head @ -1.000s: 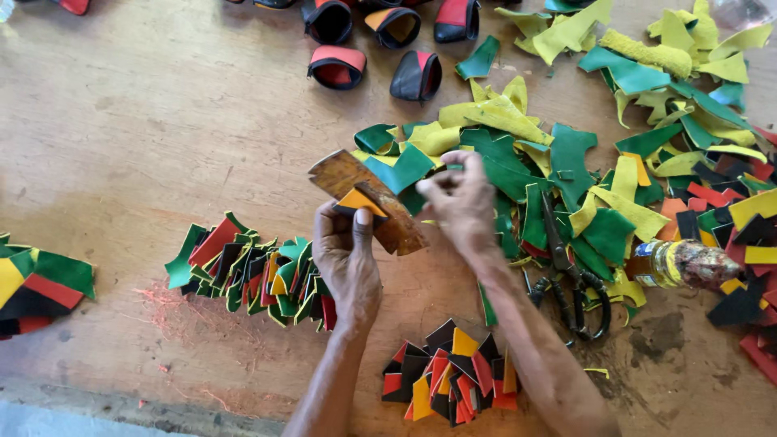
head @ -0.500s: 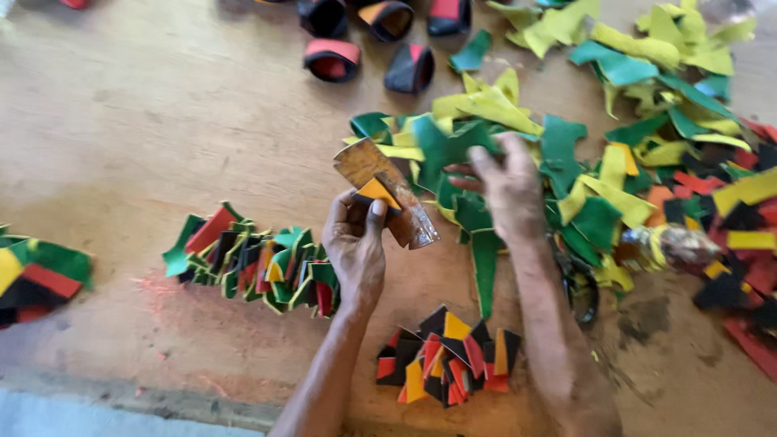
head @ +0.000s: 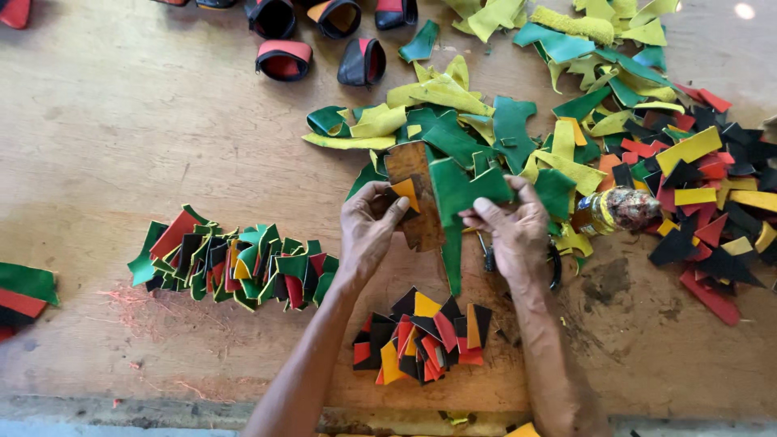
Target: The person uses shears to cut small, colorful fabric pieces on a wooden workbench. They repeatedly pick up pieces, align them against a wooden template, trim edges, and place the finished pieces into a growing stack.
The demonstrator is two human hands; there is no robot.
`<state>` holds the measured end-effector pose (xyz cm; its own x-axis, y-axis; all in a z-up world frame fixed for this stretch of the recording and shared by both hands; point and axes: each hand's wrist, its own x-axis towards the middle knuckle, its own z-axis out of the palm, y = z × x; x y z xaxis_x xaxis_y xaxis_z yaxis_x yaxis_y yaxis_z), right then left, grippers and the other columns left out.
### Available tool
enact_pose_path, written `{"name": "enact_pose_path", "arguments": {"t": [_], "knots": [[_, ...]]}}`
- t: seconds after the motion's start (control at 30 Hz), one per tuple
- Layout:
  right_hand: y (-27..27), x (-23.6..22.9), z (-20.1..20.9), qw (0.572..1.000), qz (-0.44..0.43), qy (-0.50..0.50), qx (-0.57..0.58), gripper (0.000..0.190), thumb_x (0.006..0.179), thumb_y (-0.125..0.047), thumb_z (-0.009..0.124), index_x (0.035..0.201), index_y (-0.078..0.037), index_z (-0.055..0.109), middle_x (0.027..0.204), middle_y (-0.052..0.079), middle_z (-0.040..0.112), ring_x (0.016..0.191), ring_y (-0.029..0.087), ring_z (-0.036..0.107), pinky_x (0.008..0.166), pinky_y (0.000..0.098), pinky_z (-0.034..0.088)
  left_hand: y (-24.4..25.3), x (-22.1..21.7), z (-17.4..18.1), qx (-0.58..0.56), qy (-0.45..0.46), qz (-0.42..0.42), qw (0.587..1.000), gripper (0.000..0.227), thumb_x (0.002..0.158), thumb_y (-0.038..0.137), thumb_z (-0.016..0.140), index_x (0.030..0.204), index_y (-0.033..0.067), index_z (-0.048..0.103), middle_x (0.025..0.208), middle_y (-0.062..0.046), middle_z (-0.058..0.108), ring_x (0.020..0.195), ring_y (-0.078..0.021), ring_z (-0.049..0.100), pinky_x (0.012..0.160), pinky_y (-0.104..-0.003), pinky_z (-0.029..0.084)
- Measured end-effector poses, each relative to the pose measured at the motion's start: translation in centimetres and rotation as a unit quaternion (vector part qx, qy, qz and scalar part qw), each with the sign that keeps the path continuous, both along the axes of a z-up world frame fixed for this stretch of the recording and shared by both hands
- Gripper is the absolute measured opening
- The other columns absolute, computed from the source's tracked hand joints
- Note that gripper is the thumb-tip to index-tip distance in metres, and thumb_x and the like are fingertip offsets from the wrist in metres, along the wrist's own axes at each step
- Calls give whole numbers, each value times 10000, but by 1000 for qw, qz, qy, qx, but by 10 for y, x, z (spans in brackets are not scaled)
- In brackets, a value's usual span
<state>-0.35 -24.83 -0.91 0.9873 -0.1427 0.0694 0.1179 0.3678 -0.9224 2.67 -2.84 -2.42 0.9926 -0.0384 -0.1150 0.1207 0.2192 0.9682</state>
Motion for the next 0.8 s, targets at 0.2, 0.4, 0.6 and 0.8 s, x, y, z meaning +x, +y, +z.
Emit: {"name": "enact_pose_path", "arguments": {"t": [0.2, 0.4, 0.6, 0.8], "knots": [[19, -5, 6, 997, -8, 15, -77, 249, 935, 47, 692, 1147, 17, 565, 1000, 134, 742, 852, 220, 766, 739, 320, 663, 5, 2, -4, -55, -44, -58, 996, 251, 956, 29, 708, 1195, -4, 641, 1041, -70, 741, 927, -96, 698, 823, -253, 597], [34, -7, 4, 994, -43, 15, -102, 211, 932, 76, 686, 1096, 32, 561, 1003, 160, 737, 846, 225, 768, 729, 335, 679, 10, 0, 0, -59, -25, -85, 994, 225, 962, 22, 708, 1168, -36, 639, 1075, -97, 754, 963, -123, 715, 862, -298, 629], [39, -9, 0, 989, -76, -2, -125, 183, 934, 68, 684, 1017, 17, 528, 990, 170, 735, 855, 226, 778, 736, 338, 689, 11, 2, 6, -81, -30, -70, 994, 235, 929, 24, 702, 1148, 1, 619, 1089, -91, 763, 985, -122, 728, 887, -289, 632], [41, -13, -3, 987, -36, -17, -155, 174, 942, 49, 679, 1031, 21, 532, 1005, 173, 729, 881, 233, 773, 756, 344, 695, 13, 1, 8, -5, -42, -48, 998, 229, 895, 32, 776, 1095, -6, 671, 994, -89, 773, 873, -109, 732, 794, -270, 640]]}}
